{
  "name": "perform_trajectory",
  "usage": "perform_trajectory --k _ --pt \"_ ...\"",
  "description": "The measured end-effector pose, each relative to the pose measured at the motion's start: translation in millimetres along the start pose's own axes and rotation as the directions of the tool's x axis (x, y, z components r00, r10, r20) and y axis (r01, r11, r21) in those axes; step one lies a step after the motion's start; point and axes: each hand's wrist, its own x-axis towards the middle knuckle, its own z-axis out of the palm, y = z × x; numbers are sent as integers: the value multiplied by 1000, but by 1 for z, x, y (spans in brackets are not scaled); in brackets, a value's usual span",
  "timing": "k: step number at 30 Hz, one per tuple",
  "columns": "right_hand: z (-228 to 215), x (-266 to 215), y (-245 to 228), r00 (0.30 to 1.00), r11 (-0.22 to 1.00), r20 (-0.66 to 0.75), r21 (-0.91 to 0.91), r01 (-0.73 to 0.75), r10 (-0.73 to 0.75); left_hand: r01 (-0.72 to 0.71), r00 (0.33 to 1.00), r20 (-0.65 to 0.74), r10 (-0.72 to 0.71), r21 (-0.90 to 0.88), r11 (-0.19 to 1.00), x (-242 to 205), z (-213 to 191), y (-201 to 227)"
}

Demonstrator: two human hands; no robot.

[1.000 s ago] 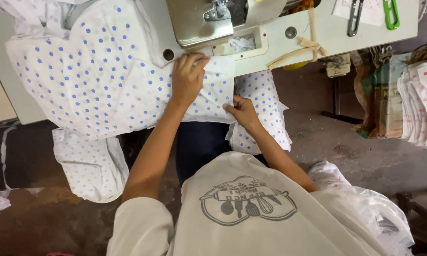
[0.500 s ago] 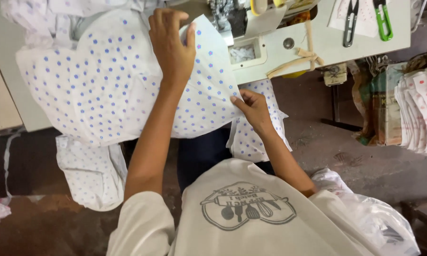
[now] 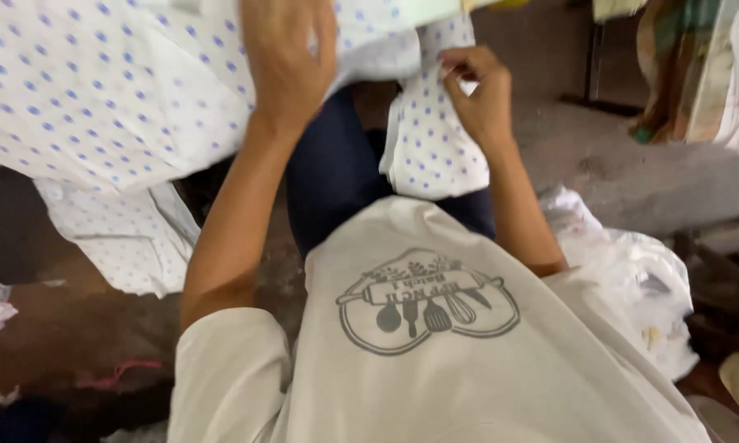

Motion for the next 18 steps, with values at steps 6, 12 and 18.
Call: perform_trajectory --k 6,12,18 --pt "-34 -36 7 968 966 -49 -66 -251 248 -177 752 497 433 -481 858 -169 22 56" --pt "-35 -61 6 963 963 -27 13 -269 270 -198 796 369 479 -588 784 -200 41 60" --pt "-44 -77 -10 927 937 183 69 -343 327 5 677 552 487 -664 747 -163 80 63"
